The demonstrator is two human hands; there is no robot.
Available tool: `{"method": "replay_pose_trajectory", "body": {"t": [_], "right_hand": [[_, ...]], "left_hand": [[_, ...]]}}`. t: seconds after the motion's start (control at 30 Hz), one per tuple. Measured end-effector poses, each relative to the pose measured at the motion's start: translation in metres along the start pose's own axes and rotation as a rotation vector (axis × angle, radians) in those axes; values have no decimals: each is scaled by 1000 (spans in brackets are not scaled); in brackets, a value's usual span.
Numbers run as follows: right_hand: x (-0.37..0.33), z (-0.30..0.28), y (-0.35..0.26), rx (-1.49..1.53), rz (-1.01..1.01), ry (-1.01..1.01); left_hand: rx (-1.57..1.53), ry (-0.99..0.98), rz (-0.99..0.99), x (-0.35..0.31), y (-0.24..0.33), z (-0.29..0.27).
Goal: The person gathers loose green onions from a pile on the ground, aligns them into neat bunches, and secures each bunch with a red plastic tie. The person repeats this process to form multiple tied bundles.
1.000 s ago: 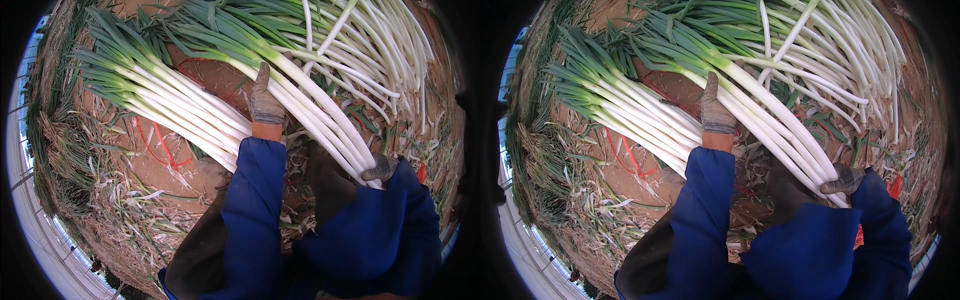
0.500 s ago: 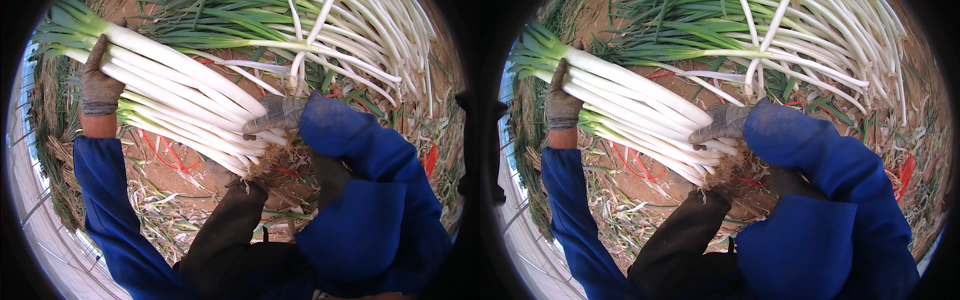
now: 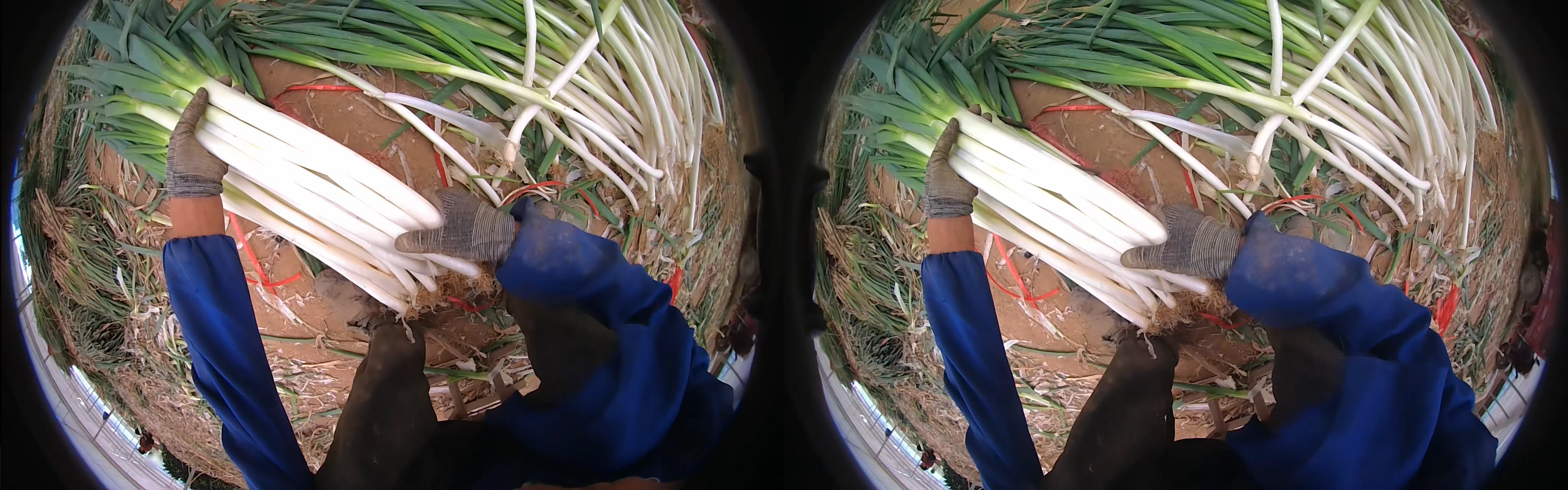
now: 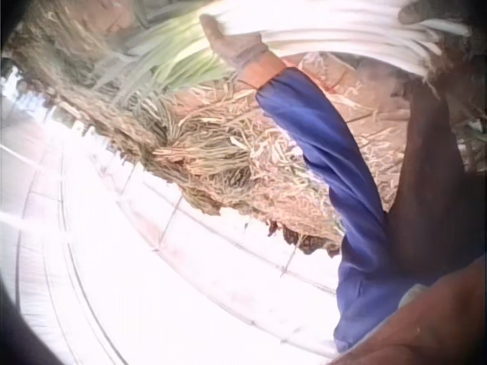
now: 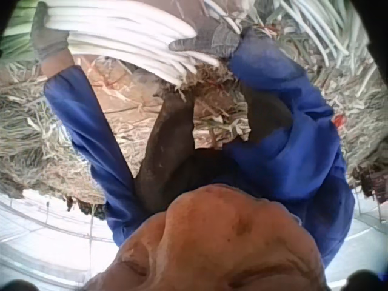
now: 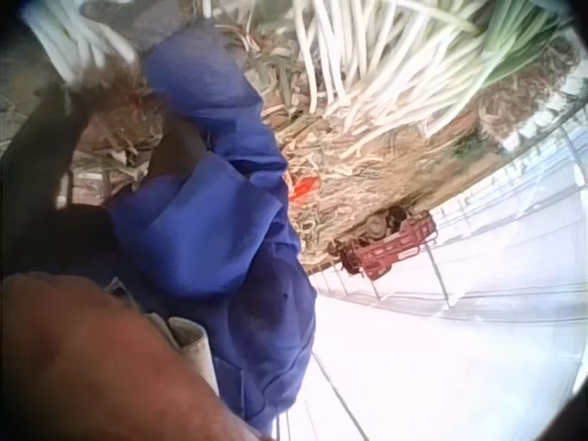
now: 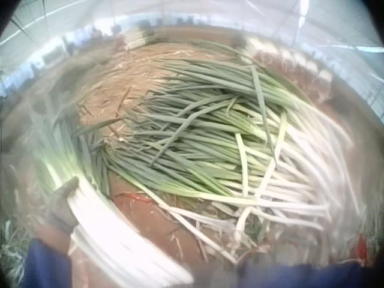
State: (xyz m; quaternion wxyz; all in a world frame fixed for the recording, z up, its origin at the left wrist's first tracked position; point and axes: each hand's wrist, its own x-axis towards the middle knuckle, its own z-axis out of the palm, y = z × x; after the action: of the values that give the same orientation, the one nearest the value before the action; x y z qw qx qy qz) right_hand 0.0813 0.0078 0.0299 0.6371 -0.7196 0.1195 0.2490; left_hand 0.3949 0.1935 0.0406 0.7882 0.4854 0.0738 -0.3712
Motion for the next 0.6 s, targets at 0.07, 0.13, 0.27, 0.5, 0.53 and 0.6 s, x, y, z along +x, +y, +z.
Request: {"method": "replay_pose_trajectory", "body": {"t": [0.07, 0.13, 0.27, 0.5, 0.53, 0.6], "right_hand": [[-11, 6, -11, -109, -36, 84], [-6, 6, -13, -236, 17, 170], [5, 3, -3, -433, 52, 185], [9, -2, -5, -491, 75, -38], [10, -1, 8, -480, 26, -60], [7, 1, 12, -462, -64, -131]], "left_hand": [[-11, -32, -17, 1, -2, -1], [-24, -24, -36, 1, -3, -4], [69, 9, -25, 4, -3, -8], [151, 28, -69, -3, 4, -13], [162, 93, -46, -4, -1, -12], [223, 159, -11, -11, -1, -23]]}}
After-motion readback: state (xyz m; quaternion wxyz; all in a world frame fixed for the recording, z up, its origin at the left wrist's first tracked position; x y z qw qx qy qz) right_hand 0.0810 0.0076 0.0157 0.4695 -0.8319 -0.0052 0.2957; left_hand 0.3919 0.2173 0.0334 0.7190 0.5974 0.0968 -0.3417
